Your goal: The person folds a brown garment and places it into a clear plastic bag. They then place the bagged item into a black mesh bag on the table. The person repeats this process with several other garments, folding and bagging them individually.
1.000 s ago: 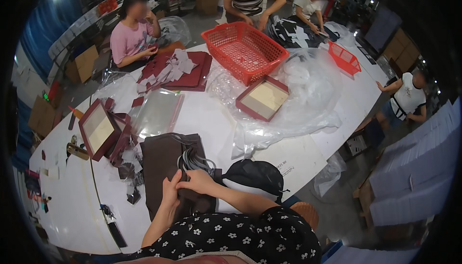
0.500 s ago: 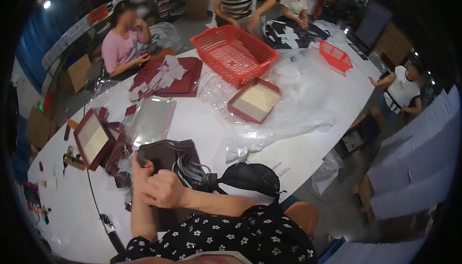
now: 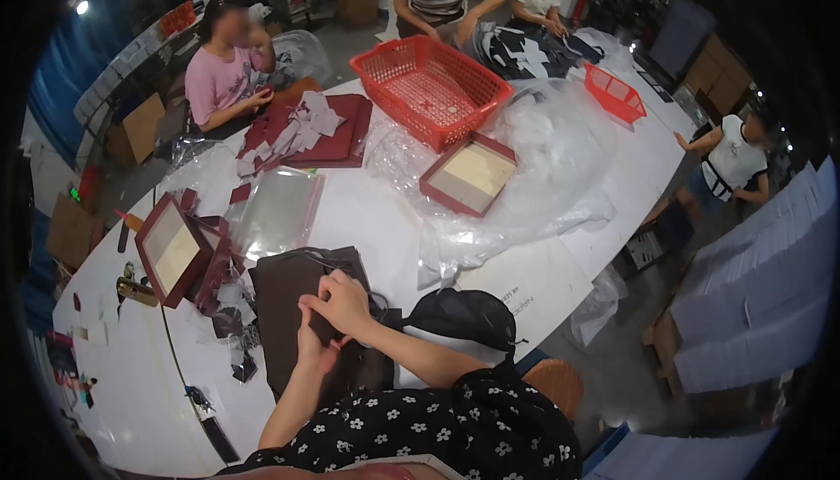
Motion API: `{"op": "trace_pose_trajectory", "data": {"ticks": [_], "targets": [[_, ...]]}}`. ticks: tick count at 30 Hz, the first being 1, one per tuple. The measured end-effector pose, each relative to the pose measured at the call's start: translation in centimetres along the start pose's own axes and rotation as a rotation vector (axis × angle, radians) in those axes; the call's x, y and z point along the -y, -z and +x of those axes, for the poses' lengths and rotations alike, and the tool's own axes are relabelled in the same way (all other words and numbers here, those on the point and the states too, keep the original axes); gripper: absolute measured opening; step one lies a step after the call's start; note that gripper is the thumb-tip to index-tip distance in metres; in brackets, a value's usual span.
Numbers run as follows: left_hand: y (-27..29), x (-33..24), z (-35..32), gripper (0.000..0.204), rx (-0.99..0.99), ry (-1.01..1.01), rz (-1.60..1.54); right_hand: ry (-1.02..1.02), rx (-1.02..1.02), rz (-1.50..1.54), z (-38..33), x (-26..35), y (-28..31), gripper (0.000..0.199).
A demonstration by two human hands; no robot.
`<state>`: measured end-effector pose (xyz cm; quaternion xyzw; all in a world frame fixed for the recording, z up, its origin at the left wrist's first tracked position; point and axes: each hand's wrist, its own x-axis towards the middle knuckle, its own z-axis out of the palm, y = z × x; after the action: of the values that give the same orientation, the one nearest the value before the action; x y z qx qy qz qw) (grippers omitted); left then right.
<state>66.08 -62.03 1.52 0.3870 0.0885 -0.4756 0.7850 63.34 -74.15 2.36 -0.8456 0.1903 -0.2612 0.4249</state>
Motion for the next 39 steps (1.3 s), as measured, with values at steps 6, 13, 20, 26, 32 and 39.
{"op": "trace_pose_trajectory", "data": {"ticks": [6, 13, 20, 26, 32, 39], "targets": [[1.1, 1.0, -0.9, 0.059, 0.121, -0.177, 0.291, -0.399, 0.216, 0.251, -0.4, -1.3, -1.2, 0.04], [4.9, 0.3, -2.1, 0.052, -0.128, -0.068, 0.206, -0.738, 0.529, 0.92, -3.4, -2.3, -4.0, 0.054], [11.0, -5.0, -4.5, 0.082, -0.348, -0.3, 0.423, -0.932, 0.657, 0.897, -5.5, -6.7, -2.7, 0.057], [11.0, -19.8, -5.5, 0.066, -0.208, -0.958, 0.137, -0.955, 0.658, 0.782, -5.2, -7.0, -1.7, 0.03], [21.6, -21.5, -1.0, 0.062, -0.738, -0.472, 1.174, -0.659, 0.842, 0.643, -3.5, -2.3, -5.7, 0.025], [21.5, -14.3, 0.4, 0.086, -0.537, -0.143, 1.399, 0.039, 0.777, 0.423, 0.8, 1.2, -12.3, 0.046]]}}
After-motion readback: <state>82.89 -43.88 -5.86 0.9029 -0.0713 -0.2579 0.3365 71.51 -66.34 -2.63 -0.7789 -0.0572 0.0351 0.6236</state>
